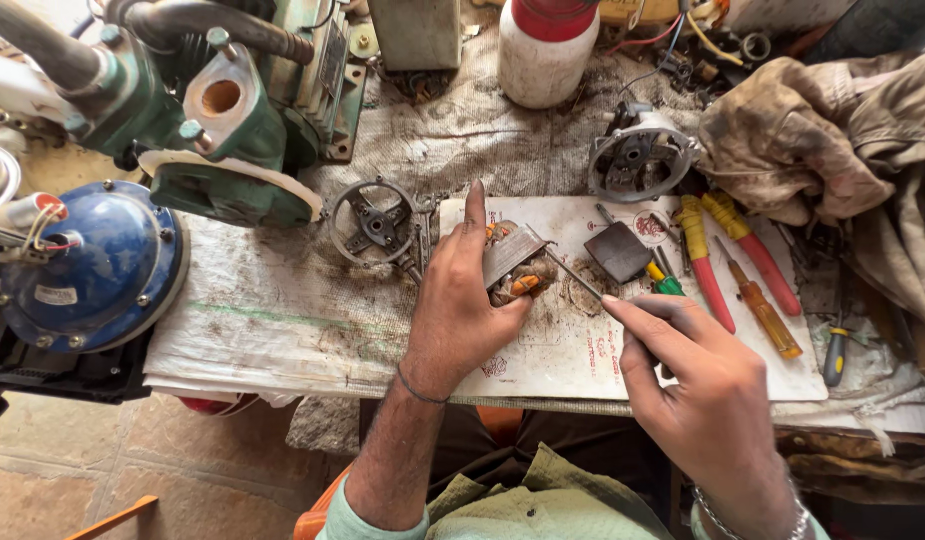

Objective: The person sits at a cluttered repair workbench holding a small electric motor armature with copper windings in one hand and repeatedly files and scrapes its surfaces with a flat file held in the other hand, rotating the component to work different sides.

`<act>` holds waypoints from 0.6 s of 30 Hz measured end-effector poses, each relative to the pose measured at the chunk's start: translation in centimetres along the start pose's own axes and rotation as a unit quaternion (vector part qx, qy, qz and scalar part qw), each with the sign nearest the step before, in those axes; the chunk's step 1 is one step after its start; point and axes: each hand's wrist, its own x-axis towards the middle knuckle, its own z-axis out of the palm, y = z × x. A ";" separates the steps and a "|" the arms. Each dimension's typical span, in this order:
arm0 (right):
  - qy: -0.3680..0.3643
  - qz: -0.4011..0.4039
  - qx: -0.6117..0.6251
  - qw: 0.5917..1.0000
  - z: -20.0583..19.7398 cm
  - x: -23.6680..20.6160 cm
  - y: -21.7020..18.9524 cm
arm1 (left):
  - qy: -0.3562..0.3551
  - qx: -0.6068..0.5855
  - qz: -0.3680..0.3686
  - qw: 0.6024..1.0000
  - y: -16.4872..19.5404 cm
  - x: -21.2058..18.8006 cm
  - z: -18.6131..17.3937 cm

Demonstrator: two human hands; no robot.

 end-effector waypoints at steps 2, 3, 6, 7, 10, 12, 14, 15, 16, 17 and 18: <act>0.009 -0.012 0.005 1.000 0.2 0.4 -0.2 | 0.000 0.007 0.011 1.000 0.3 0.0 0.0; 0.008 -0.018 0.008 1.000 0.4 0.6 -0.4 | -0.001 0.011 0.016 1.000 0.5 -0.1 -0.1; 0.005 -0.029 0.028 0.999 1.0 1.0 -0.7 | 0.006 0.030 0.026 0.999 1.2 -0.4 -0.2; 0.005 -0.032 0.037 0.999 1.2 1.1 -0.7 | 0.011 0.021 0.029 0.999 1.3 -0.4 -0.3; -0.002 -0.022 0.048 0.999 1.7 1.1 -0.8 | 0.021 0.002 0.041 0.999 1.6 -0.4 -0.8; 0.022 -0.008 0.020 1.000 1.9 1.1 -0.8 | 0.024 0.000 0.049 0.999 1.8 -0.5 -1.1; 0.031 0.001 0.007 1.000 2.1 1.1 -0.7 | 0.009 0.009 0.032 0.999 2.0 -0.6 -1.1; 0.028 0.005 0.007 1.000 2.1 1.1 -0.6 | 0.000 0.012 0.023 1.000 2.1 -0.6 -1.1; 0.024 0.008 0.006 1.000 2.1 1.2 -0.6 | 0.005 0.012 0.028 1.000 2.2 -0.7 -1.1; 0.017 0.012 0.008 1.000 2.1 1.2 -0.5 | 0.010 0.012 0.033 0.999 2.2 -0.7 -1.1; 0.011 0.015 0.010 1.000 2.1 1.2 -0.5 | 0.014 0.012 0.040 0.999 2.2 -0.7 -1.1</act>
